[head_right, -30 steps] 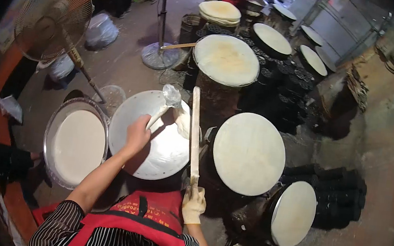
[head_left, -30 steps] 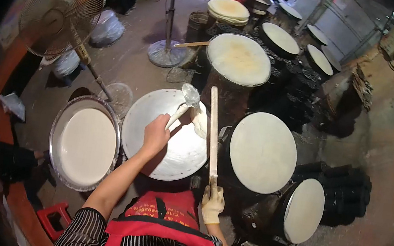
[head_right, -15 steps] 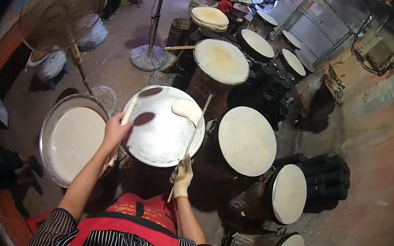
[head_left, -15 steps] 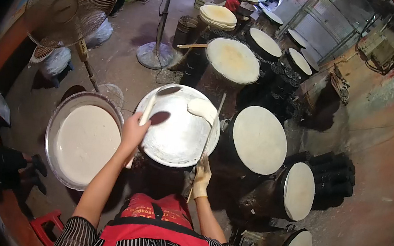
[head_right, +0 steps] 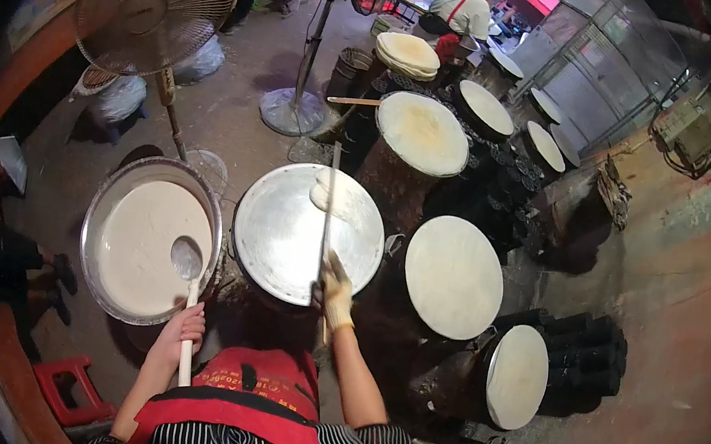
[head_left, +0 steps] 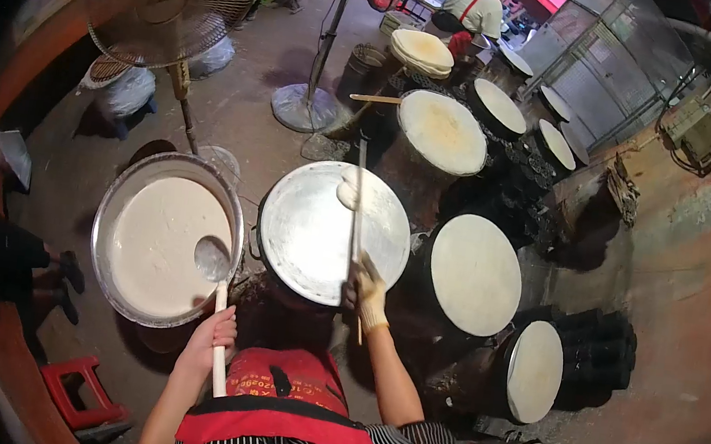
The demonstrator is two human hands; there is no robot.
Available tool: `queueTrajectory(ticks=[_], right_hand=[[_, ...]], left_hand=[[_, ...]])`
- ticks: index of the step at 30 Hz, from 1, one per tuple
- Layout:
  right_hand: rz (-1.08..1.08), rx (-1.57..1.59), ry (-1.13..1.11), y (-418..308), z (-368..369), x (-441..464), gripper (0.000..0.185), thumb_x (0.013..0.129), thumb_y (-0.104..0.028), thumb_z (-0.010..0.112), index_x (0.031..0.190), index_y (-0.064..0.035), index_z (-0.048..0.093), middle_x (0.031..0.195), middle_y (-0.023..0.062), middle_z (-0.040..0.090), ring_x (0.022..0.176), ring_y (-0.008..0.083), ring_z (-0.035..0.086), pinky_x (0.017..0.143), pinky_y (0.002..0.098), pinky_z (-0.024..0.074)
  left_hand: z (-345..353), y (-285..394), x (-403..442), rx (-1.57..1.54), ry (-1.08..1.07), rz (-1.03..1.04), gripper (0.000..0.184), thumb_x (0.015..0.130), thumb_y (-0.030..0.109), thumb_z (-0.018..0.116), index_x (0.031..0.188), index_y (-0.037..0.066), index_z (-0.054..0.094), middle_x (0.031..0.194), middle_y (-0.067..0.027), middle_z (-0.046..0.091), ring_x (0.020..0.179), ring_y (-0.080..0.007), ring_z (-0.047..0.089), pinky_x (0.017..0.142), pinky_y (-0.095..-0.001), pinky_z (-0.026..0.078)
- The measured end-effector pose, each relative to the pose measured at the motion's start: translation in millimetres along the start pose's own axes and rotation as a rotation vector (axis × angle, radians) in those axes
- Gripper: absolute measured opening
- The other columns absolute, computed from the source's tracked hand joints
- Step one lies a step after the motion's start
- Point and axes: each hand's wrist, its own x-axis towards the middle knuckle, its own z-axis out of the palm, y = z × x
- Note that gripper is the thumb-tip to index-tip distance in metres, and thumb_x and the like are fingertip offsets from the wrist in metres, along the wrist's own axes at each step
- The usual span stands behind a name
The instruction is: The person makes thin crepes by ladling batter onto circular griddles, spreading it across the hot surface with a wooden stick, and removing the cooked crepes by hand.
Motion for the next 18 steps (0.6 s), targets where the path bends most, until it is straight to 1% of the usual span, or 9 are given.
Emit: queueTrajectory(ticks=[3, 4, 6, 7, 9, 13, 15, 17, 18], right_hand=[[-0.176, -0.167, 0.192, 66.6, -63.7, 23.6, 0.048, 0.096, -0.026, 0.060, 0.141, -0.0167, 0.047, 0.057, -0.0050, 0.042, 0.039, 0.0072, 0.036, 0.035, 0.0245, 0.0285], [-0.156, -0.181, 0.203, 60.8, -62.7, 10.5, 0.048, 0.096, -0.026, 0.060, 0.141, -0.0157, 0.047, 0.058, -0.0061, 0.043, 0.042, 0.0064, 0.037, 0.037, 0.0235, 0.0297], [-0.153, -0.288, 0.090, 55.6, -47.1, 19.0, 0.046, 0.097, -0.024, 0.059, 0.140, -0.0125, 0.048, 0.061, -0.0081, 0.044, 0.046, 0.0047, 0.037, 0.042, 0.0208, 0.0311], [-0.070, -0.157, -0.025, 28.4, -25.5, 5.3, 0.046, 0.097, -0.022, 0.057, 0.140, -0.0105, 0.048, 0.064, -0.0095, 0.044, 0.050, 0.0036, 0.036, 0.045, 0.0195, 0.0315], [-0.275, -0.398, -0.143, 72.8, -49.2, 61.4, 0.044, 0.098, -0.018, 0.055, 0.141, -0.0106, 0.048, 0.064, -0.0094, 0.044, 0.048, 0.0034, 0.035, 0.044, 0.0203, 0.0310], [-0.084, -0.393, -0.384, -0.3, -64.2, 28.0, 0.046, 0.096, -0.017, 0.055, 0.140, -0.0087, 0.048, 0.062, -0.0100, 0.042, 0.048, 0.0031, 0.036, 0.044, 0.0203, 0.0302], [-0.068, -0.347, -0.364, -19.8, -96.8, 27.0, 0.046, 0.096, -0.015, 0.056, 0.139, -0.0031, 0.048, 0.084, -0.0035, 0.052, 0.062, 0.0048, 0.045, 0.055, 0.0191, 0.0374], [-0.086, -0.286, -0.217, -29.3, -120.3, 39.8, 0.045, 0.096, -0.012, 0.056, 0.138, 0.0026, 0.047, 0.106, 0.0030, 0.063, 0.076, 0.0064, 0.055, 0.067, 0.0178, 0.0445], [-0.055, -0.282, -0.130, -37.7, -126.2, 43.9, 0.047, 0.094, -0.013, 0.057, 0.137, 0.0038, 0.048, 0.105, 0.0024, 0.062, 0.070, 0.0047, 0.052, 0.061, 0.0158, 0.0415]], left_hand=[[-10.8, -9.2, -8.7, 0.036, 0.095, 0.072, 0.022, 0.095, 0.016, 0.060, 0.078, 0.009, 0.048, 0.051, 0.0078, 0.034, 0.039, -0.0015, 0.033, 0.032, -0.0165, 0.026], [-12.5, -14.7, -11.3, 0.054, 0.139, 0.108, 0.022, 0.094, 0.016, 0.060, 0.078, 0.008, 0.049, 0.051, 0.0079, 0.034, 0.039, -0.0015, 0.033, 0.032, -0.0165, 0.026], [-14.0, -24.5, -8.9, 0.009, 0.120, 0.128, 0.020, 0.093, 0.015, 0.061, 0.079, 0.007, 0.050, 0.053, 0.0067, 0.036, 0.041, -0.0019, 0.035, 0.032, -0.0164, 0.027], [-12.8, -30.2, -6.1, -0.029, 0.103, 0.131, 0.019, 0.093, 0.015, 0.061, 0.079, 0.006, 0.050, 0.054, 0.0063, 0.037, 0.041, -0.0021, 0.035, 0.033, -0.0164, 0.027], [-14.7, -43.6, 2.0, -0.082, 0.052, 0.148, 0.018, 0.093, 0.013, 0.061, 0.080, 0.005, 0.050, 0.056, 0.0049, 0.039, 0.043, -0.0028, 0.037, 0.034, -0.0161, 0.029], [-27.2, -68.8, 23.1, -0.105, 0.096, 0.175, 0.017, 0.091, 0.012, 0.061, 0.080, 0.005, 0.051, 0.055, 0.0050, 0.039, 0.044, -0.0034, 0.039, 0.036, -0.0162, 0.030], [-32.4, -85.6, 34.2, -0.148, 0.111, 0.184, 0.016, 0.090, 0.012, 0.062, 0.080, 0.005, 0.051, 0.054, 0.0048, 0.040, 0.045, -0.0044, 0.041, 0.037, -0.0171, 0.032], [-33.1, -106.3, 44.8, -0.163, 0.190, 0.234, 0.017, 0.089, 0.013, 0.062, 0.080, 0.005, 0.050, 0.054, 0.0047, 0.041, 0.045, -0.0059, 0.042, 0.038, -0.0189, 0.034], [-34.0, -116.7, 48.8, -0.169, 0.232, 0.257, 0.017, 0.089, 0.013, 0.063, 0.080, 0.005, 0.050, 0.054, 0.0046, 0.041, 0.045, -0.0066, 0.042, 0.039, -0.0198, 0.035]])
